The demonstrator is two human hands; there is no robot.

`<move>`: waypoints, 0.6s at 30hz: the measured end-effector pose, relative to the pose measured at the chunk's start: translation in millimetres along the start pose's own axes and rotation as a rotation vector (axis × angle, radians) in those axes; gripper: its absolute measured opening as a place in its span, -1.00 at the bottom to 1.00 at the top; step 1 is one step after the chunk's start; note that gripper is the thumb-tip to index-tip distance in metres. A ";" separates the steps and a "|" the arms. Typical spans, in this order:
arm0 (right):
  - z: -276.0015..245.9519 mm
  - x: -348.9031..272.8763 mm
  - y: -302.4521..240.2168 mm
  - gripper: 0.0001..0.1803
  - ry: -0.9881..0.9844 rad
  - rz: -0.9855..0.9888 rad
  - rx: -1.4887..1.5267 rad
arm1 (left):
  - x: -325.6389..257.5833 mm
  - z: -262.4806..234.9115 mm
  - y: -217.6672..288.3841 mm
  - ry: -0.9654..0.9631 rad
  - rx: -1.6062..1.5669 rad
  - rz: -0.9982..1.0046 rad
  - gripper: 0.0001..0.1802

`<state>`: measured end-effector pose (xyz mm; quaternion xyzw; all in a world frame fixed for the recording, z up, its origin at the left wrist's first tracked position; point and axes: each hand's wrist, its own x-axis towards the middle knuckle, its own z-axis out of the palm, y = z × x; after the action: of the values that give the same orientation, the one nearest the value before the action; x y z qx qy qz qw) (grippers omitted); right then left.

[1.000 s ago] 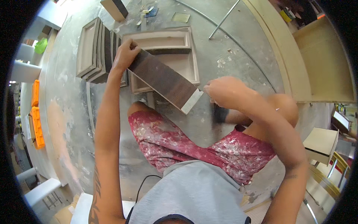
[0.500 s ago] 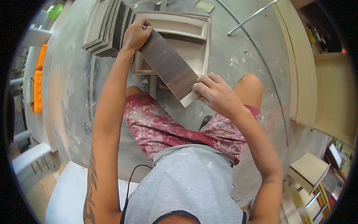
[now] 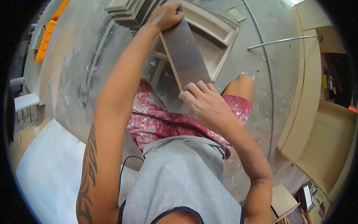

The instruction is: The person handles sandpaper sheets, sits down, and applies edge banding strips onto small wooden boxes, pressing and smoothing the edges by hand.

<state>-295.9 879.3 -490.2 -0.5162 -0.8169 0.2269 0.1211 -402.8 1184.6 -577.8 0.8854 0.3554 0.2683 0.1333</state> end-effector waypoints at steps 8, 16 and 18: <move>26.1 -1.6 21.1 -0.58 0.172 0.069 0.140 | 7.0 -2.8 8.7 -0.116 -0.100 -0.081 -0.70; 18.8 -2.4 23.5 -0.61 0.064 0.002 0.141 | 0.9 -14.5 19.0 -0.140 -0.121 -0.110 -0.73; 16.3 -4.2 21.1 -0.63 0.028 -0.009 0.118 | -0.1 -16.8 14.6 -0.133 -0.137 -0.092 -0.73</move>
<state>-284.5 879.2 -514.7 -0.5075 -0.8026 0.2672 0.1637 -404.3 1174.9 -557.9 0.8728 0.3667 0.2264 0.2290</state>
